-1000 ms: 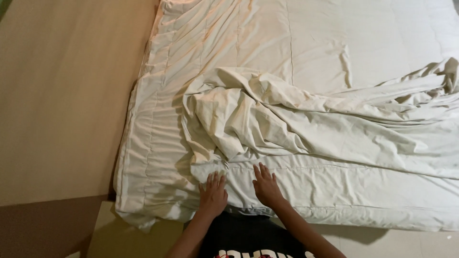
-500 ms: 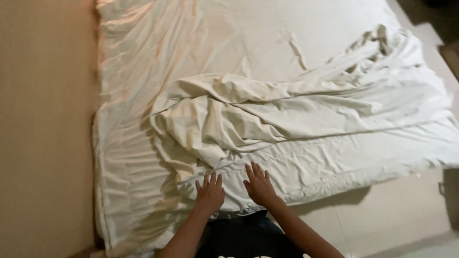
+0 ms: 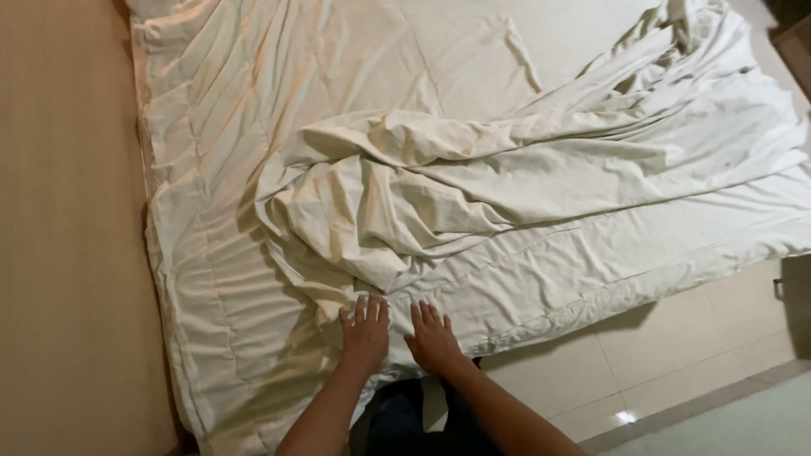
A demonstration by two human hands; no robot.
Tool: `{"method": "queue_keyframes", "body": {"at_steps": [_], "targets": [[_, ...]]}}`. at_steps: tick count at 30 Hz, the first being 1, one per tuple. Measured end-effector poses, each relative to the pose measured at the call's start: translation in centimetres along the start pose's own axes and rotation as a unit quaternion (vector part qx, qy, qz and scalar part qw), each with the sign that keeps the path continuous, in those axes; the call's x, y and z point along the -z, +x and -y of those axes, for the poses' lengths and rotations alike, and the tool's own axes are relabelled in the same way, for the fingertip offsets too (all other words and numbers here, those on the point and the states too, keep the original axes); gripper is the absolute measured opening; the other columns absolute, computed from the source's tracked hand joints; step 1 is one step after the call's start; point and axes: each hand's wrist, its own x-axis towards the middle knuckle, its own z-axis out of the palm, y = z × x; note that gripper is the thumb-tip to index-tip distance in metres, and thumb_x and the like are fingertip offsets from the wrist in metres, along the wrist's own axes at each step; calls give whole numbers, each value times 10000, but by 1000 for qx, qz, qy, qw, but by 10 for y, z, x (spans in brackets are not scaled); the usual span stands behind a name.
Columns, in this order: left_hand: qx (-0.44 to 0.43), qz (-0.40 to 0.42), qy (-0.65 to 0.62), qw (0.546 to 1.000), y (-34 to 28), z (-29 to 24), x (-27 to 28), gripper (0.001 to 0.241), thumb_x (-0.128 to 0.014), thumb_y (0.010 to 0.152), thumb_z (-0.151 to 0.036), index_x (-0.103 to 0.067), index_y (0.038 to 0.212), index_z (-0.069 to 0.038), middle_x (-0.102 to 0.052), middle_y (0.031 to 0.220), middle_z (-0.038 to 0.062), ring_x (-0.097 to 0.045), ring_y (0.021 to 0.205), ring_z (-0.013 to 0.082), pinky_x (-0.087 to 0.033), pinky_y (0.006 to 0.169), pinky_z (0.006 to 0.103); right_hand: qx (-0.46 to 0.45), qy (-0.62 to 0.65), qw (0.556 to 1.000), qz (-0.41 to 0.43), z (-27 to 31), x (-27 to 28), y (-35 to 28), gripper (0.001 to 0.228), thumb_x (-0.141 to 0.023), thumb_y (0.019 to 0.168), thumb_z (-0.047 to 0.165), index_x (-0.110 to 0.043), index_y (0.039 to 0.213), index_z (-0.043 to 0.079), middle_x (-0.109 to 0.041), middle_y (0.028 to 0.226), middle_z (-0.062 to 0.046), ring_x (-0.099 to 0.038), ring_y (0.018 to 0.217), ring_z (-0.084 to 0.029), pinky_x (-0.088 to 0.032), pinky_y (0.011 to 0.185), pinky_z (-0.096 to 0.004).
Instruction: The person spreads and smooths a white fitted sheet over a mattress, walking around the bed to pull and tuck the fabric at the corners and along the sides. The person repeatedly smooths the surface of the sheet with both hands to remove wrinkles.
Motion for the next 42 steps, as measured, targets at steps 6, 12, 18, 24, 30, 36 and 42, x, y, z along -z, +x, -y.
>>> {"method": "queue_keyframes", "body": {"at_steps": [6,12,18,24,30,36,42], "targets": [[-7,-30,40,999,21,26,-12,645,-568,950,-168,-348,1556,-148,-283,1656,106,-188,1546,349,-135,1162,724,-9,30,999,32,11,-20,28,763,-573,1012,349,-209,1592,11,-223,1664,-234,-209,1546,-402,-222,1204,-607],[3,-12,-7,1000,43,36,-5,601,-578,962,-225,-404,1533,-154,-359,1578,156,-260,1501,403,-140,1128,740,28,-15,999,13,23,-36,65,792,-619,984,329,-211,1560,-29,-261,1632,-255,-235,1514,-420,-229,1198,-594],[36,24,31,999,60,47,-11,293,-496,1035,-226,-588,1309,-179,-592,1371,120,-512,1327,351,-108,1177,807,37,-19,999,26,38,-53,83,784,-666,941,334,-280,1535,-3,-450,1509,-226,-459,1382,-390,-338,1129,-619],[-8,-72,-5,997,30,107,-31,502,-647,902,-168,-566,1398,-174,-734,993,187,-698,951,403,-249,1081,713,12,-25,995,93,80,-25,65,676,-699,909,374,-441,1485,130,-599,1342,-168,-552,1283,-373,-323,1175,-638],[25,113,51,992,-52,147,39,332,-731,888,-374,-715,1143,-162,-721,1081,163,-615,1179,361,-272,1190,612,206,43,978,-10,98,-58,63,251,-776,796,294,-717,963,117,-624,1253,-183,-536,1210,-404,-375,1034,-652],[2,-4,-36,999,-93,145,36,454,-818,689,-240,-742,1133,-184,-575,1425,170,-442,1353,411,-178,1079,693,279,123,947,99,158,-57,47,210,-758,832,240,-679,960,93,-717,1105,-129,-638,1095,-360,-453,1000,-578],[18,112,30,993,-99,191,-39,306,-578,1039,-158,-615,1340,-118,-742,1161,121,-602,1270,305,-308,1190,657,206,187,951,135,169,-56,40,420,-731,827,156,-563,1205,86,-697,1107,-159,-679,1014,-383,-543,884,-494]]}}
